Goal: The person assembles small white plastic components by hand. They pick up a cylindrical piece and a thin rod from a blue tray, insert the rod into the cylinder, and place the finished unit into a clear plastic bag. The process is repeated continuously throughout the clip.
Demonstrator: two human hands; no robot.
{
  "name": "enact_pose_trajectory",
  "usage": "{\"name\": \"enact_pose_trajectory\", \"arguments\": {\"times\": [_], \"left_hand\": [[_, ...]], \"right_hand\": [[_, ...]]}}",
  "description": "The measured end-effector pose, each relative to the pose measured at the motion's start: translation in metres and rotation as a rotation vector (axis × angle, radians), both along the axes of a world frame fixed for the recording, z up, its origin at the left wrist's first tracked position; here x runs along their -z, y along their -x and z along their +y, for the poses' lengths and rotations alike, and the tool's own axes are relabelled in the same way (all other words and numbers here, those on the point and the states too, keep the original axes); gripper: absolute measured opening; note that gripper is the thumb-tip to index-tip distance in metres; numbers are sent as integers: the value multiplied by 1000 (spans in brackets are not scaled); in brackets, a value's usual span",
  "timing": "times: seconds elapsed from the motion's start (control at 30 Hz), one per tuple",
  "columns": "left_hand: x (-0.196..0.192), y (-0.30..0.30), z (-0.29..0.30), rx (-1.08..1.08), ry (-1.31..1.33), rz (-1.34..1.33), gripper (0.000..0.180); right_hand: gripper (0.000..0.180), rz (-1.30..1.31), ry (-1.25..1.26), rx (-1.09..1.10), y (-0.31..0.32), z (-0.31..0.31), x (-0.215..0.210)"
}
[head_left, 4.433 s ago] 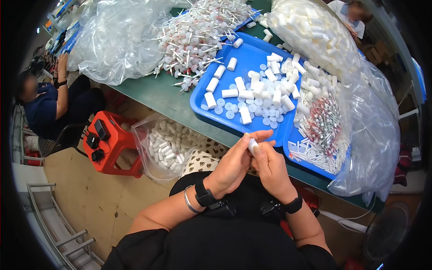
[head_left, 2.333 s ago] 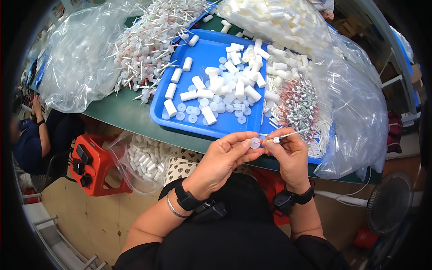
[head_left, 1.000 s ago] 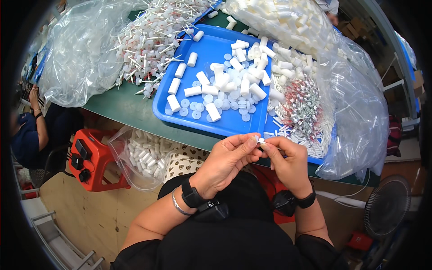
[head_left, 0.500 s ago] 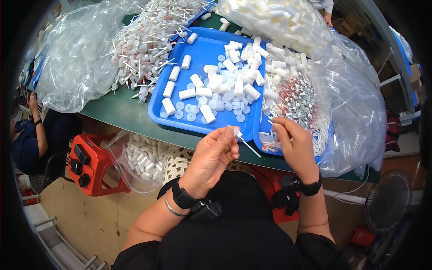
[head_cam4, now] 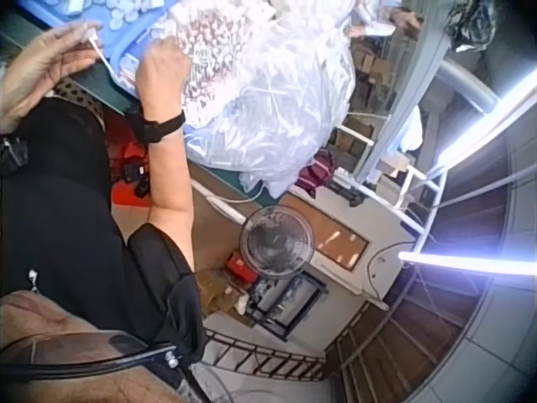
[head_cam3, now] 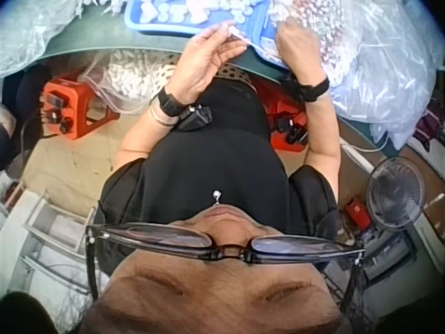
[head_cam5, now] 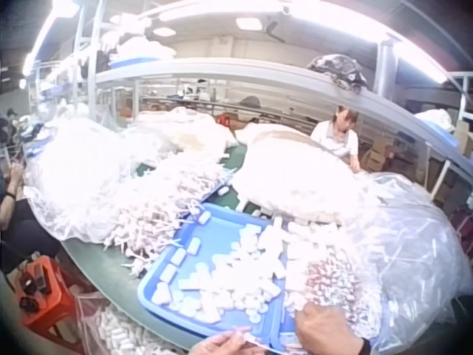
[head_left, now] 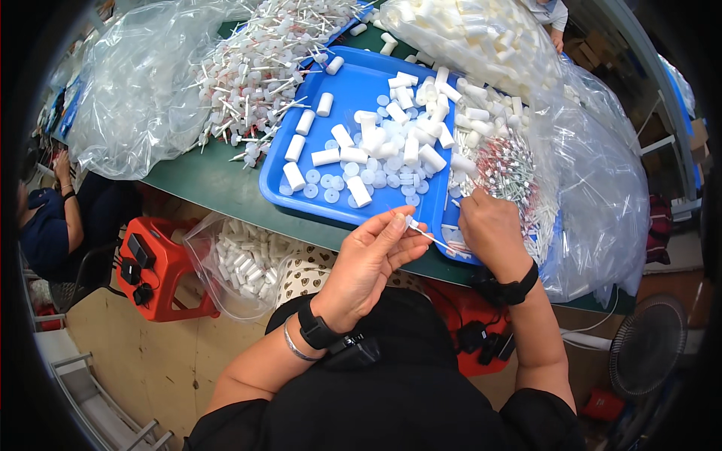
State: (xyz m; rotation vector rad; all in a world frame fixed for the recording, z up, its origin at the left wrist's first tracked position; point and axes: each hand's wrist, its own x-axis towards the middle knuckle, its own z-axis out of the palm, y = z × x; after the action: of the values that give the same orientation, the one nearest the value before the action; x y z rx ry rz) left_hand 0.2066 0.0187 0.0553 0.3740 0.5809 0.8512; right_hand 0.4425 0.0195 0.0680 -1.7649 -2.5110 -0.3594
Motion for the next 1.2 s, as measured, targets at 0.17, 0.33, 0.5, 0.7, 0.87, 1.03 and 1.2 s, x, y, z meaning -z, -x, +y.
{"name": "enact_pose_trajectory", "arguments": {"times": [0.17,0.33,0.5,0.7,0.87,1.03,1.2], "left_hand": [[0,0,4,-48,1,16,37],[-2,-1,7,-114,-10,22,37],[-1,-4,9,-129,-9,23,36],[1,-7,6,-123,-16,24,35],[1,-12,-2,-47,-33,8,37],[1,-16,-6,9,-97,56,41],[4,-12,-5,4,-106,78,40]], "right_hand": [[6,325,-22,-10,10,-5,-18],[11,838,227,45,22,-26,-39],[11,818,92,-63,20,-33,-35],[12,783,60,-120,25,-35,-39],[8,875,106,-119,31,-34,-22],[18,1547,776,315,37,-36,-31],[14,1198,442,143,50,-41,-26]]}}
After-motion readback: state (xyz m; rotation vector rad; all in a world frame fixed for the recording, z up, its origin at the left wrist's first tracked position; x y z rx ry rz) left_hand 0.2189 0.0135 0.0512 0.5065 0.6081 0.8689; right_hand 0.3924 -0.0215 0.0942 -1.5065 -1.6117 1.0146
